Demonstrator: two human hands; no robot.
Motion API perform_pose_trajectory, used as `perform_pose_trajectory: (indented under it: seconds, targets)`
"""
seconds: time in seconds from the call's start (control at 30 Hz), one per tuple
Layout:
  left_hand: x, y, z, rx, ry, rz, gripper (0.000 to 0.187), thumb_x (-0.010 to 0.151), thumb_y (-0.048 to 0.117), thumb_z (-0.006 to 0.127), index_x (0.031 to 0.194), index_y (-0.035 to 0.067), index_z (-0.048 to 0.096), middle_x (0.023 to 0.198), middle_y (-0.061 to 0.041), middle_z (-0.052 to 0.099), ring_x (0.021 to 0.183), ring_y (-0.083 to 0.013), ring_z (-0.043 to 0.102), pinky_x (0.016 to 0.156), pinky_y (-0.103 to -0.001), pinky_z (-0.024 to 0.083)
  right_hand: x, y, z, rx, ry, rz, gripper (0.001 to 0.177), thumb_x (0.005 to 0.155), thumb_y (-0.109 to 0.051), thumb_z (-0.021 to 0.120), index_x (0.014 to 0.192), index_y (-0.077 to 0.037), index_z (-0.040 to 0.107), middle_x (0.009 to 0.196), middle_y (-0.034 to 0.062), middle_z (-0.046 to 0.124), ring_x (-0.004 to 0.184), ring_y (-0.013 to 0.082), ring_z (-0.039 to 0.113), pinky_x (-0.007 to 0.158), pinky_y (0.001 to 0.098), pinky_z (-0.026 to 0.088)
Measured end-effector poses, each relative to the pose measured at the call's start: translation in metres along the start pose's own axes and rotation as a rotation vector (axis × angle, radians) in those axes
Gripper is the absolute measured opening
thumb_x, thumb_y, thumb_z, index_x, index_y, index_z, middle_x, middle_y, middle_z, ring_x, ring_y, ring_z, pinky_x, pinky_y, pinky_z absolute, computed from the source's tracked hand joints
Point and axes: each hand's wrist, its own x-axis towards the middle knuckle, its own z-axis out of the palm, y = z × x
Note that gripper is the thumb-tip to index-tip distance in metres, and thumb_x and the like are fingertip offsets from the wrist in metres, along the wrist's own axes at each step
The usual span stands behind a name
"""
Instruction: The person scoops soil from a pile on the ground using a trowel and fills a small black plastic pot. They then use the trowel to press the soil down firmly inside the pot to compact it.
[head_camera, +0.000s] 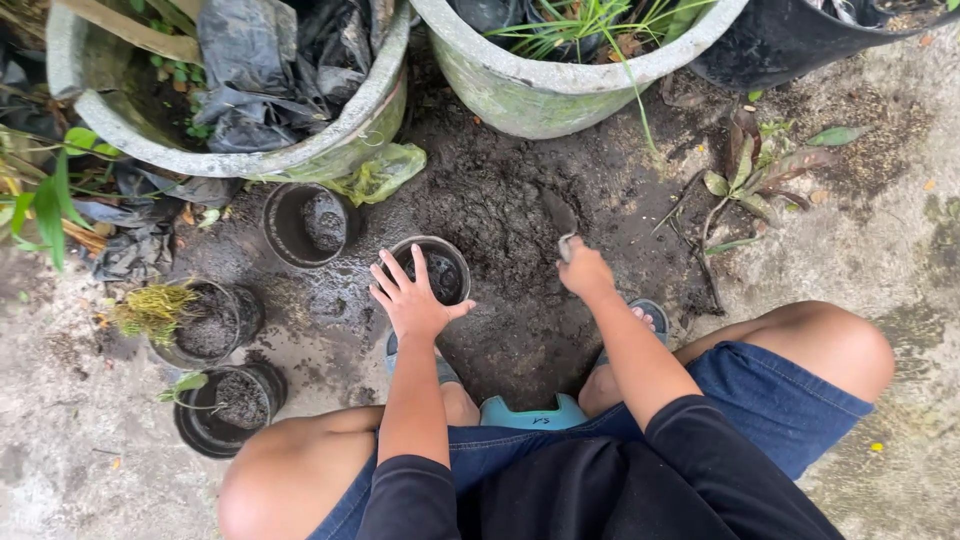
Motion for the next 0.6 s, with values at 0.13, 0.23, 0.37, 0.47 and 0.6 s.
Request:
perform_pose_trajectory:
  seconds: [0.13,0.23,0.37,0.47,0.6]
  targets:
    - [-0.002,-0.027,-0.014,-0.088,0.052,-0.103,0.149,0.056,0.088,0.072,0.167,0.016,0.004,0.166,-0.034,0.003,0.149,-0.0572,0.016,0.114,-0.070,0.023,-0.004,-0.005,-0.030,0.172,0.086,0.016,0.060,0.102,-0.055,0.056,0.149,-0.017,0.052,0.129,0.0220,0.070,0.118,0.0392,0.068,0.095,0.0536,0.057]
    - [0.000,-0.037,-0.005,-0.117,0.099,-0.147,0.150,0.056,0.089,0.069,0.169,0.015,0.005,0.167,-0.033,0.006,0.149,-0.0566,0.018,0.113,-0.069,0.022,0.030,0.017,-0.030,0.003,0.173,0.009,0.050,0.103,-0.059,0.049,0.144,-0.031,0.056,0.125,0.0140,0.074,0.119,0.0355,0.069,0.098,0.0532,0.056]
    - [-0.004,-0.033,0.010,-0.093,0.179,-0.143,0.147,0.057,0.095,0.063,0.168,0.013,0.013,0.167,-0.034,0.005,0.150,-0.0574,0.013,0.114,-0.070,0.018,0.048,0.026,-0.055,-0.301,0.191,-0.044,0.047,0.107,-0.048,0.046,0.148,-0.027,0.057,0.125,0.0170,0.074,0.116,0.0342,0.071,0.094,0.0551,0.056]
    - [0.001,-0.032,0.017,-0.122,0.187,-0.149,0.145,0.058,0.093,0.063,0.168,0.013,0.012,0.167,-0.034,0.001,0.151,-0.0582,0.007,0.115,-0.072,0.014,0.063,0.018,-0.069,-0.444,0.161,-0.081,0.049,0.110,-0.045,0.040,0.152,-0.024,0.052,0.127,0.0207,0.072,0.111,0.0358,0.073,0.089,0.0552,0.059]
    - [0.001,-0.032,0.021,-0.102,0.221,-0.153,0.142,0.059,0.093,0.061,0.168,0.015,0.014,0.168,-0.033,0.001,0.152,-0.0573,0.006,0.115,-0.071,0.012,0.066,-0.013,-0.078,-0.523,0.155,-0.171,0.051,0.110,-0.044,0.033,0.151,-0.021,0.051,0.131,0.0237,0.067,0.105,0.0398,0.074,0.084,0.0552,0.059]
